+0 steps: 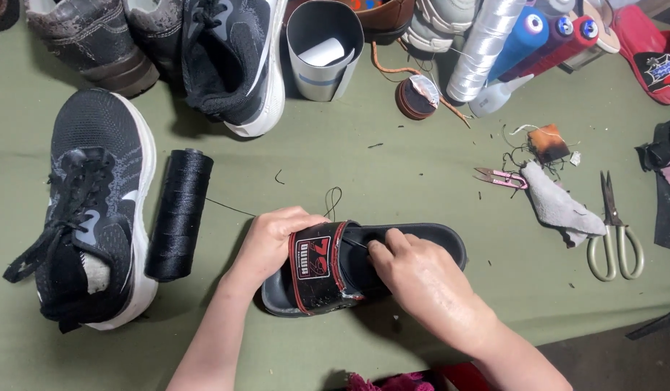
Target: The person sews a black slide sandal using a wooden-handled awl and black thread. They repeatedly pierce the strap and sole, pull the thread through, and tighten the stitches to secure the strap. The work is performed on a green table with other shoes and sewing supplies nearby.
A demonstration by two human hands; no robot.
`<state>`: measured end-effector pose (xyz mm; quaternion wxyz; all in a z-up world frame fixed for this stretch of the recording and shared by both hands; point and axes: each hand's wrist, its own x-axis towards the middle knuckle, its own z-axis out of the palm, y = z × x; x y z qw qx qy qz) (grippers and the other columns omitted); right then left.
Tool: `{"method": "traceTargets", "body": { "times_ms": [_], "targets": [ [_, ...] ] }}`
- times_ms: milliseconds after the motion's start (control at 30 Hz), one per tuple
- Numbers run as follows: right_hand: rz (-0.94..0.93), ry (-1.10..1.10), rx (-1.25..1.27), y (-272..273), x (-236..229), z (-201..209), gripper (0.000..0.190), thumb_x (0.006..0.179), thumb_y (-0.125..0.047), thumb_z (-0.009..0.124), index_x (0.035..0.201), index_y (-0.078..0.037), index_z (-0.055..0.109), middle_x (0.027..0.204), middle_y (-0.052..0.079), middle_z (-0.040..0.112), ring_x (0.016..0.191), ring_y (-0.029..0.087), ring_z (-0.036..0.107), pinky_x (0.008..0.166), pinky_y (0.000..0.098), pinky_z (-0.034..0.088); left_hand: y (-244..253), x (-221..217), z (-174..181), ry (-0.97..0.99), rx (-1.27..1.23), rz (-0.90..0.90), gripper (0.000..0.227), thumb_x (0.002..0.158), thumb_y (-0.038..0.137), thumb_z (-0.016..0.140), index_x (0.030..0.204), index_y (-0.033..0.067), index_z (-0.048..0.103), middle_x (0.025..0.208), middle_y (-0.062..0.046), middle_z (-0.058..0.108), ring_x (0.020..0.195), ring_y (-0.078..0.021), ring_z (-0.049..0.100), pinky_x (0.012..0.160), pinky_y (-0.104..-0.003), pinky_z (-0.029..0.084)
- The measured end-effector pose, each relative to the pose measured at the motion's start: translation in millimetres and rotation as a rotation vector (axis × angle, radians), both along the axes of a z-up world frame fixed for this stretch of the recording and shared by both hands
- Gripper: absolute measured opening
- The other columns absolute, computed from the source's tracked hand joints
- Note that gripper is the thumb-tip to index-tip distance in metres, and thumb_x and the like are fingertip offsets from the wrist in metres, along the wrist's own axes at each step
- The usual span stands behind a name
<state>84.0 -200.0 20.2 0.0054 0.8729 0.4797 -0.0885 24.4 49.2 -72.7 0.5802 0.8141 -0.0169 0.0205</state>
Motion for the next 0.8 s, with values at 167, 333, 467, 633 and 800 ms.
{"method": "traceTargets", "body": {
  "times_ms": [167, 333, 467, 633, 800],
  "targets": [
    [0.013, -0.002, -0.051, -7, -4, -4, 0.033, 0.063, 0.012, 0.051, 0.088, -0.009, 0.052, 0.076, 0.009, 0.048, 0.048, 0.031, 0.05, 0.041, 0.0458, 0.039, -2, -1, 2, -0.015, 0.025, 0.013, 0.033, 0.09, 0.002, 0.063, 0.108, 0.0232, 0.081, 0.082, 0.006, 0.068, 0.075, -0.0113, 0.063, 0.069, -0.024, 0.047],
    [-0.021, 0.025, -0.074, -6, -3, 1, 0.031, 0.066, 0.012, 0.049, 0.086, -0.011, 0.051, 0.076, 0.008, 0.048, 0.045, 0.032, 0.049, 0.041, 0.0461, 0.039, -2, -1, 1, -0.021, 0.041, 0.006, 0.033, 0.09, 0.002, 0.063, 0.107, 0.0238, 0.081, 0.082, 0.005, 0.068, 0.076, -0.0123, 0.064, 0.07, -0.025, 0.048],
    [-0.013, -0.023, 0.055, -7, -1, 6, 0.016, 0.095, -0.017, 0.062, 0.109, -0.009, 0.063, 0.082, 0.008, 0.054, 0.062, 0.033, 0.059, 0.052, 0.0477, 0.05, -7, -4, 0, -0.07, 0.058, 0.041, 0.031, 0.089, 0.0, 0.066, 0.108, 0.0214, 0.081, 0.084, 0.006, 0.068, 0.077, -0.0117, 0.063, 0.07, -0.024, 0.049],
    [-0.059, 0.095, 0.092, -17, -16, 0, 0.016, 0.095, -0.015, 0.063, 0.108, -0.006, 0.062, 0.083, 0.009, 0.053, 0.068, 0.032, 0.054, 0.049, 0.049, 0.047, -16, -9, 19, -0.166, 0.09, -0.011, 0.027, 0.086, 0.0, 0.068, 0.105, 0.0165, 0.077, 0.097, 0.002, 0.072, 0.087, -0.0157, 0.067, 0.078, -0.028, 0.052],
    [-0.284, 0.515, 0.252, -27, -33, -12, 0.029, 0.104, -0.024, 0.05, 0.129, -0.012, 0.06, 0.089, 0.007, 0.059, 0.061, 0.033, 0.057, 0.057, 0.0421, 0.046, -22, -18, 30, -0.042, -0.033, -0.025, 0.035, 0.082, -0.01, 0.059, 0.108, 0.0103, 0.071, 0.106, -0.001, 0.068, 0.1, -0.0154, 0.067, 0.09, -0.027, 0.054]
  ]
}}
